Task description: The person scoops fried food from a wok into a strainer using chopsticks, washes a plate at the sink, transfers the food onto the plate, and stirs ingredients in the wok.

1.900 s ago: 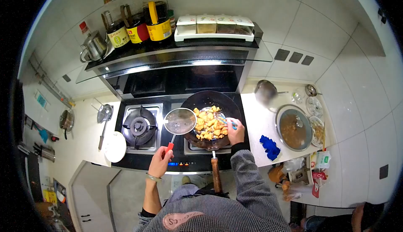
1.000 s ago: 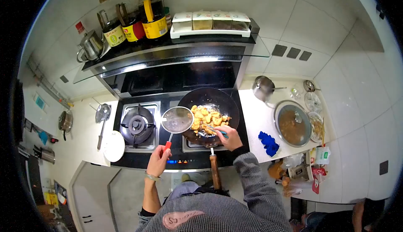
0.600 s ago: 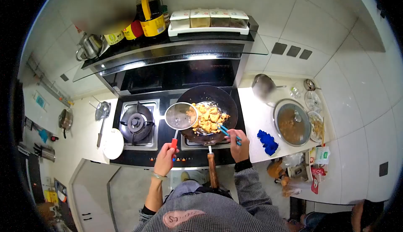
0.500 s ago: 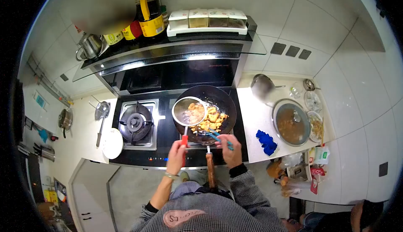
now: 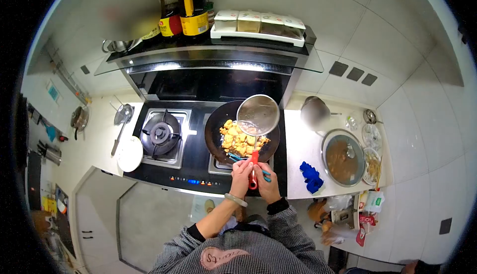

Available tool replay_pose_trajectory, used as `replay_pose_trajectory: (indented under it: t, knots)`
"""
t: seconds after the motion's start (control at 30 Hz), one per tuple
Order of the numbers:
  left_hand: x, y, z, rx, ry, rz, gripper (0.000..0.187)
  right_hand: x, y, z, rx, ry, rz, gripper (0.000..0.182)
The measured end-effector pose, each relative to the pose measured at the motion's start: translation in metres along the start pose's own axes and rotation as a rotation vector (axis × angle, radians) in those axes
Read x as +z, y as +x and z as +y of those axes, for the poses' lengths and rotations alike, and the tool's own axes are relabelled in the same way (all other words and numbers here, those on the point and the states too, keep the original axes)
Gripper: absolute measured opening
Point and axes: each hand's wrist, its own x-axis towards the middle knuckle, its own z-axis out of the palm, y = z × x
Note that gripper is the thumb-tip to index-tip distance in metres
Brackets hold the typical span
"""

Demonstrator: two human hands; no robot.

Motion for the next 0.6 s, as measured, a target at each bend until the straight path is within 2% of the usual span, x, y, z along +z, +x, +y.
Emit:
replay_pose_trajectory:
  t: [0.03, 0.1, 0.13, 0.17, 0.2, 0.23, 0.3, 0.37, 0.43, 0.47, 0.5, 0.53, 0.6]
  knots:
    - [-0.003, -0.002, 0.001, -0.004, -0.003, 0.012, 0.028, -0.001, 0.001, 0.003, 0.003, -0.003, -0.012, 0.025]
    - [-0.012, -0.009, 0.008, 0.175, 0.077, -0.041, 0.035, -0.004, 0.005, 0.009, -0.145, -0.176, 0.028, 0.026]
    - [-0.025, -0.016, 0.013, 0.246, 0.163, 0.032, 0.034, -0.006, 0.007, 0.008, -0.143, -0.179, 0.016, 0.026]
    - [-0.046, -0.025, 0.025, 0.351, 0.338, 0.150, 0.035, -0.008, 0.008, 0.006, -0.049, -0.077, 0.004, 0.026]
    - [-0.067, -0.033, 0.037, 0.375, 0.274, 0.264, 0.031, -0.011, 0.010, 0.004, 0.048, 0.025, -0.005, 0.027]
    - [-0.081, -0.043, 0.015, 0.245, 0.055, 0.427, 0.024, -0.015, 0.011, 0.003, 0.051, 0.008, -0.027, 0.029]
    - [-0.109, -0.059, -0.051, 0.064, -0.101, 0.634, 0.016, -0.022, 0.013, -0.001, 0.092, 0.029, -0.046, 0.029]
    - [-0.118, -0.068, -0.182, -0.123, -0.081, 0.705, 0.020, -0.026, 0.016, 0.001, 0.133, 0.068, -0.065, 0.028]
    - [-0.116, -0.079, -0.264, -0.660, -0.148, 0.280, 0.036, -0.027, 0.017, 0.001, 0.153, 0.058, -0.065, 0.028]
    - [-0.100, -0.076, -0.302, -0.871, -0.315, 0.277, 0.049, -0.027, 0.018, -0.001, 0.169, 0.052, -0.062, 0.028]
    - [-0.088, -0.072, -0.337, -1.025, -0.502, 0.207, 0.051, -0.028, 0.018, -0.003, 0.165, 0.043, -0.059, 0.028]
    - [-0.081, -0.067, -0.329, -1.137, -0.666, 0.174, 0.051, -0.027, 0.017, -0.005, 0.181, 0.048, -0.052, 0.027]
    - [-0.064, -0.054, -0.324, -1.186, -0.854, 0.170, 0.056, -0.027, 0.019, -0.008, 0.190, 0.045, -0.036, 0.027]
